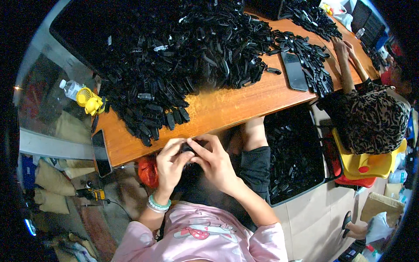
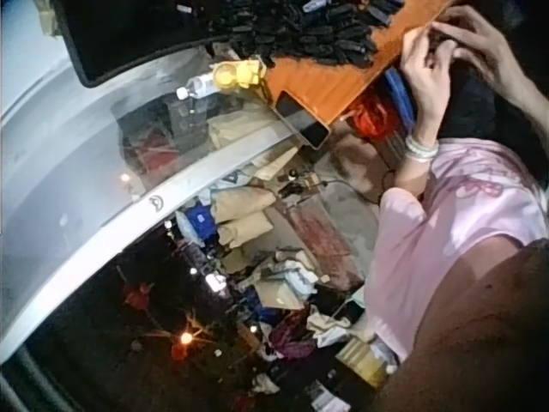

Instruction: The person repeatedly takes plastic components from a table, snaps them together by hand to assemble them, and places the assembled parts into a bin.

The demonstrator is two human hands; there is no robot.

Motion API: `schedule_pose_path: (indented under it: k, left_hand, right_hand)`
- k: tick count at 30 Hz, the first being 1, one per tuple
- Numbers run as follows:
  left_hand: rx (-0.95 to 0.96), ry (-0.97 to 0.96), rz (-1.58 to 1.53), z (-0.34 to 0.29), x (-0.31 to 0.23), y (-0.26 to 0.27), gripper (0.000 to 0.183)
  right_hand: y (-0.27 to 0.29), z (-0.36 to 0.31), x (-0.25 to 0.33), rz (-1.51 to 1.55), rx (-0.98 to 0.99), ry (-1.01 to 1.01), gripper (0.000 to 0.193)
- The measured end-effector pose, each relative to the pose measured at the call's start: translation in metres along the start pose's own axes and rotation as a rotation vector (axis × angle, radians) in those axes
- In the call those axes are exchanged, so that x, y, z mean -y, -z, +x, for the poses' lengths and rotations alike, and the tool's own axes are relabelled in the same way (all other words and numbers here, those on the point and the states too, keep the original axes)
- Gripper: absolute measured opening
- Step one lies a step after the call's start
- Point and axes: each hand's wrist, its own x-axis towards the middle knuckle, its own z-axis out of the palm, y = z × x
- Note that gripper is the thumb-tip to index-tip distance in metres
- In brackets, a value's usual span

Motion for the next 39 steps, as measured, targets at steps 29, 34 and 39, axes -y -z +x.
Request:
schedule_pose_path:
  k: [29,34,39]
  left_hand:
    - [0.659,-0.774,0.802,0.093,0.065,-0.068,0.043]
    - [0.774,-0.636,0.639,0.094,0.072,-0.07,0.041]
    - [0.853,-0.609,0.645,0.101,0.06,-0.068,0.042]
  right_hand:
    - [0.097,0.244,-0.15,-0.32,-0.251,0.165,0.037]
    - [0.059,0.307,-0.141,-0.647,-0.211,-0.017,0.053]
    - [0.04,0.294,-0.136,-0.71,-0.175,0.048,0.049]
